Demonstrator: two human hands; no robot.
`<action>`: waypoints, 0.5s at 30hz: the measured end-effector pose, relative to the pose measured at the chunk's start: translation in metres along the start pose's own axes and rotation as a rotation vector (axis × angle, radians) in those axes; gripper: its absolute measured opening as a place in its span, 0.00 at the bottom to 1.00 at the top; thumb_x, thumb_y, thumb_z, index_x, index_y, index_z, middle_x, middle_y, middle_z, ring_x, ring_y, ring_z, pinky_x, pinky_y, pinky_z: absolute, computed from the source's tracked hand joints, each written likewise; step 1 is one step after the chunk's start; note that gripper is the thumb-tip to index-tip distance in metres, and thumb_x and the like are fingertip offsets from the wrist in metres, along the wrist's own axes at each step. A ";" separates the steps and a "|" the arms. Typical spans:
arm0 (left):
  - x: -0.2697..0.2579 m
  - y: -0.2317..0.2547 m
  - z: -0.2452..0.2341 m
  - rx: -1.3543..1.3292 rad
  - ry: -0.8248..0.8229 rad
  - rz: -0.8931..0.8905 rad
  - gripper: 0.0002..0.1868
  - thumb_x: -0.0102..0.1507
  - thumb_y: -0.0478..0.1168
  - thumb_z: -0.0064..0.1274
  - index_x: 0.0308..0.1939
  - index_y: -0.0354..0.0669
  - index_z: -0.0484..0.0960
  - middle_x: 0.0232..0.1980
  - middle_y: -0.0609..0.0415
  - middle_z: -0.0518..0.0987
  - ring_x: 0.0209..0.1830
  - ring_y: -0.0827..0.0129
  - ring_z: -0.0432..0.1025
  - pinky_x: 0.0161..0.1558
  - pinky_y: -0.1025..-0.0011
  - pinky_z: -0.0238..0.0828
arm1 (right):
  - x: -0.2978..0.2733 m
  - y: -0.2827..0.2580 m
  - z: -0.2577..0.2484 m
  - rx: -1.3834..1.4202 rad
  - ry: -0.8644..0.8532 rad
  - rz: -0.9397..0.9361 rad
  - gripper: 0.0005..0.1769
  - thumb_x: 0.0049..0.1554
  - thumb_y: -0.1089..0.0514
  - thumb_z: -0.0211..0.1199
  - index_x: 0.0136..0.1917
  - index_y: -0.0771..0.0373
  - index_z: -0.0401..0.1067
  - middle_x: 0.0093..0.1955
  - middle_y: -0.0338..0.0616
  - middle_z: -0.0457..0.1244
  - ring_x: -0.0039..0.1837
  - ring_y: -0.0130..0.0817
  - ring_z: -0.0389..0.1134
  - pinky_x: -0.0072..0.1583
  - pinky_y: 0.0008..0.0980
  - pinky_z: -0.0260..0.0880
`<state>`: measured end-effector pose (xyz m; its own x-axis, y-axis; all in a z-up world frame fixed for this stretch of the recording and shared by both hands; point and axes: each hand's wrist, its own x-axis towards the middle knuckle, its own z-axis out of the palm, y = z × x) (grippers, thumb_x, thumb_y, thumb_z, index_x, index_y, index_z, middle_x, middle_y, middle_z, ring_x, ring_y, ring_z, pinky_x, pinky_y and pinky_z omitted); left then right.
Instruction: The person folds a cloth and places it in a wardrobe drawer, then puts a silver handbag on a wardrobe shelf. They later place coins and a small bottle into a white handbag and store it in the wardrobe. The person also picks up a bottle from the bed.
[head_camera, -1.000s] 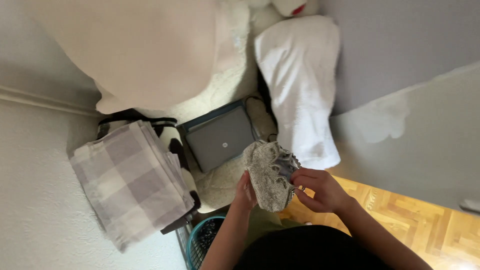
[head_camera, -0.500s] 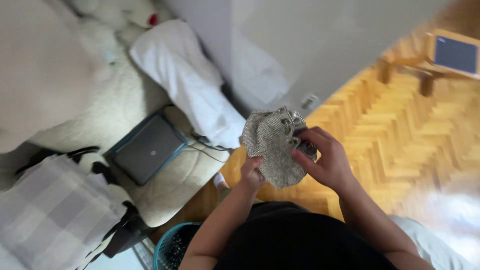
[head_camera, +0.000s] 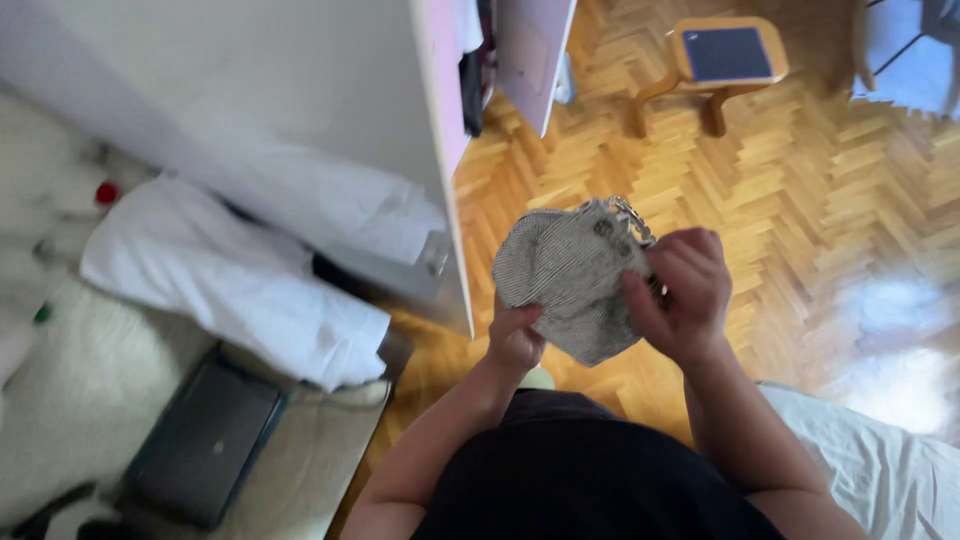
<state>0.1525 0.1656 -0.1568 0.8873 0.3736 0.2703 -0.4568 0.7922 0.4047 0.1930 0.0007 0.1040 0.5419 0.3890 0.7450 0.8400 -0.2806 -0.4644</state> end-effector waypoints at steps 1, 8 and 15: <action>0.005 -0.015 -0.036 0.510 -0.043 0.315 0.33 0.50 0.35 0.60 0.59 0.34 0.71 0.55 0.41 0.79 0.53 0.53 0.77 0.55 0.61 0.76 | 0.002 0.016 -0.001 -0.005 -0.023 -0.056 0.18 0.59 0.54 0.67 0.31 0.62 0.67 0.32 0.45 0.58 0.43 0.51 0.64 0.49 0.40 0.64; 0.165 -0.007 0.094 -0.324 0.166 -0.451 0.46 0.44 0.45 0.51 0.70 0.46 0.72 0.62 0.44 0.79 0.55 0.47 0.76 0.60 0.49 0.71 | 0.070 0.131 -0.021 0.396 -0.073 0.253 0.30 0.63 0.38 0.49 0.52 0.69 0.75 0.45 0.49 0.63 0.50 0.36 0.64 0.55 0.33 0.63; 0.258 -0.038 0.137 -0.250 0.178 -0.566 0.52 0.40 0.44 0.56 0.73 0.49 0.70 0.65 0.45 0.77 0.61 0.48 0.73 0.64 0.50 0.66 | 0.111 0.228 -0.006 0.890 -0.270 0.704 0.40 0.56 0.62 0.65 0.77 0.76 0.56 0.75 0.61 0.57 0.76 0.46 0.55 0.72 0.52 0.56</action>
<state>0.3903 0.1657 0.0173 0.9935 -0.0775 -0.0830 0.0942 0.9708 0.2208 0.4448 -0.0257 0.0838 0.7944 0.5969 0.1130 0.0167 0.1645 -0.9862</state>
